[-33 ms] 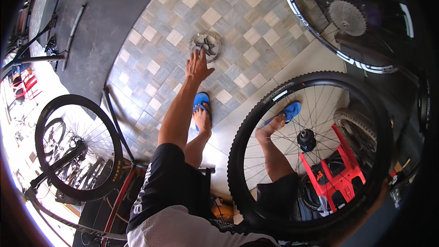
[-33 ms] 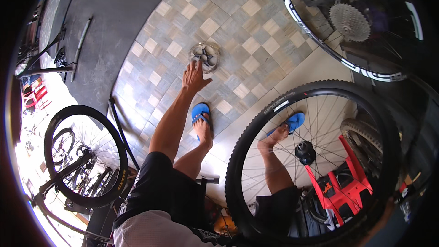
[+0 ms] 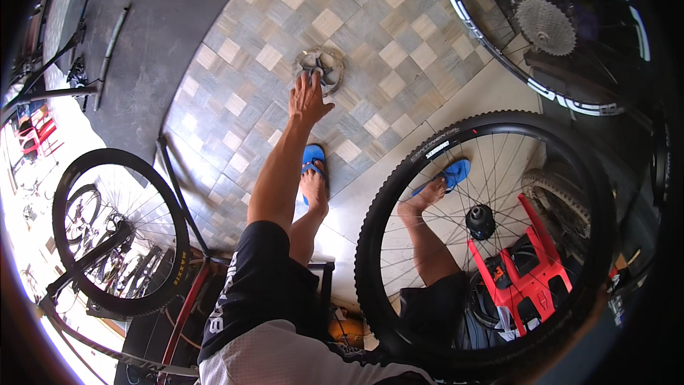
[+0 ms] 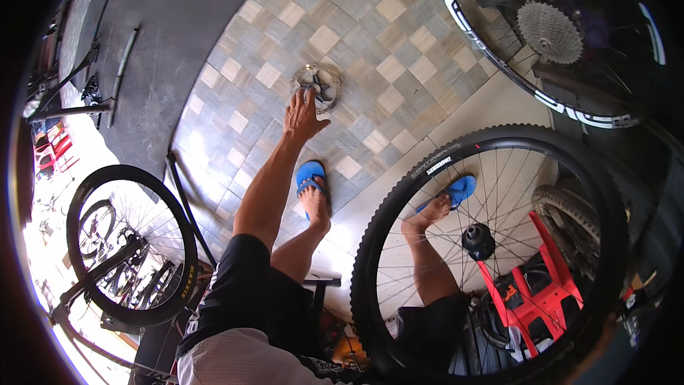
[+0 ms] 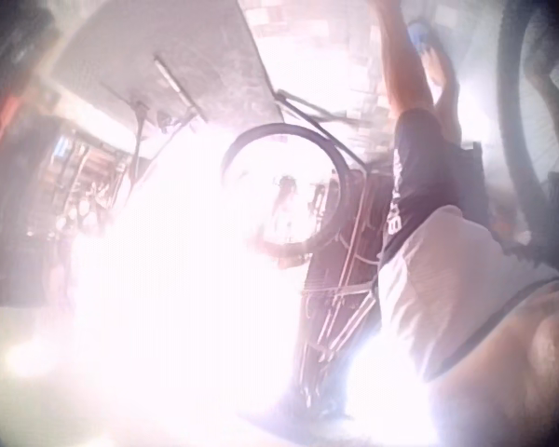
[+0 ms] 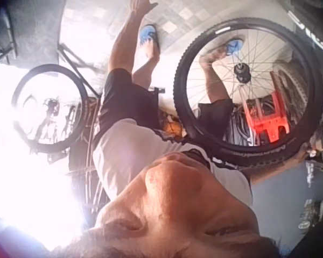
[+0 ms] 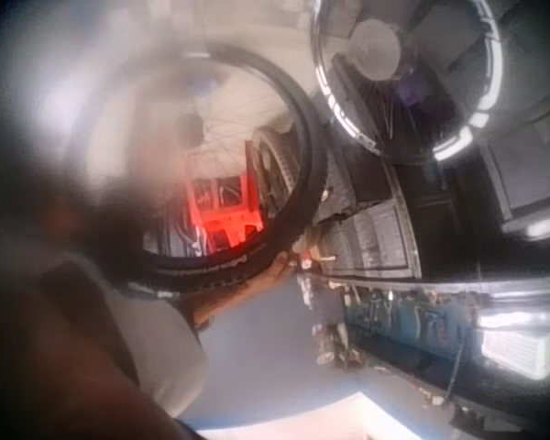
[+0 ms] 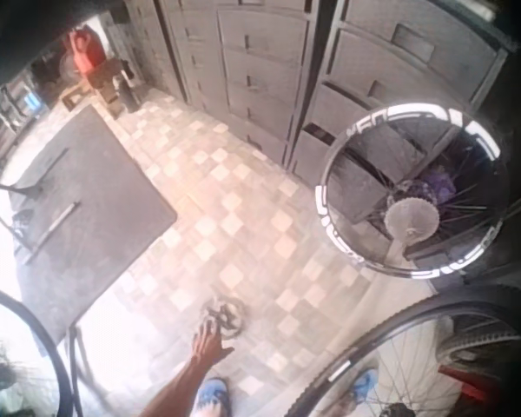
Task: The person removes a cassette from a bicycle wheel, places it on a workbench, and then uses a tool to adjust the hub. The person handles the wheel and tools throughout the process in a workshop setting.
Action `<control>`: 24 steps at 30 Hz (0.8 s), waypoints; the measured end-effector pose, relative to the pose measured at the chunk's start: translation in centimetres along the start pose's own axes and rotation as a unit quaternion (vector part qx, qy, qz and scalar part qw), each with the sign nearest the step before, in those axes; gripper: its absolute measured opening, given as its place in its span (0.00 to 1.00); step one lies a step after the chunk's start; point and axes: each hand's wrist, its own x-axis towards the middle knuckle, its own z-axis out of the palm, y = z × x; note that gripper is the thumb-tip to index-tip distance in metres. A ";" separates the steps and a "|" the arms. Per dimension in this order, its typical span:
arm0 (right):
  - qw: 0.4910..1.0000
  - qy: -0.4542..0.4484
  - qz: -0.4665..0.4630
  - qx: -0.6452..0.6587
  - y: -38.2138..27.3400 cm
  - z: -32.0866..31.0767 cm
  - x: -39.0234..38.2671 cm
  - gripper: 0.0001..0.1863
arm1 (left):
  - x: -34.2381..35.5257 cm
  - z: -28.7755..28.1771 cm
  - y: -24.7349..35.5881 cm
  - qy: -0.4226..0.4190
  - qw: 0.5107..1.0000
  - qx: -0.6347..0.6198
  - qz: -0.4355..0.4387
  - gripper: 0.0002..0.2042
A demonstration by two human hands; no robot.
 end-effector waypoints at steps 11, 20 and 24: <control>0.999 0.022 0.024 -0.003 1.5 -0.1 -1.1 0.41 | 3.7 3.8 1.3 0.050 0.998 0.007 0.033 0.46; 0.998 0.019 0.028 0.053 1.7 0.6 -2.8 0.42 | -14.0 -9.8 13.6 0.014 0.875 -0.477 0.086 0.41; 0.995 0.026 0.037 0.088 -0.3 0.6 -4.5 0.33 | -23.1 -23.4 25.0 -0.057 0.864 -0.475 0.157 0.39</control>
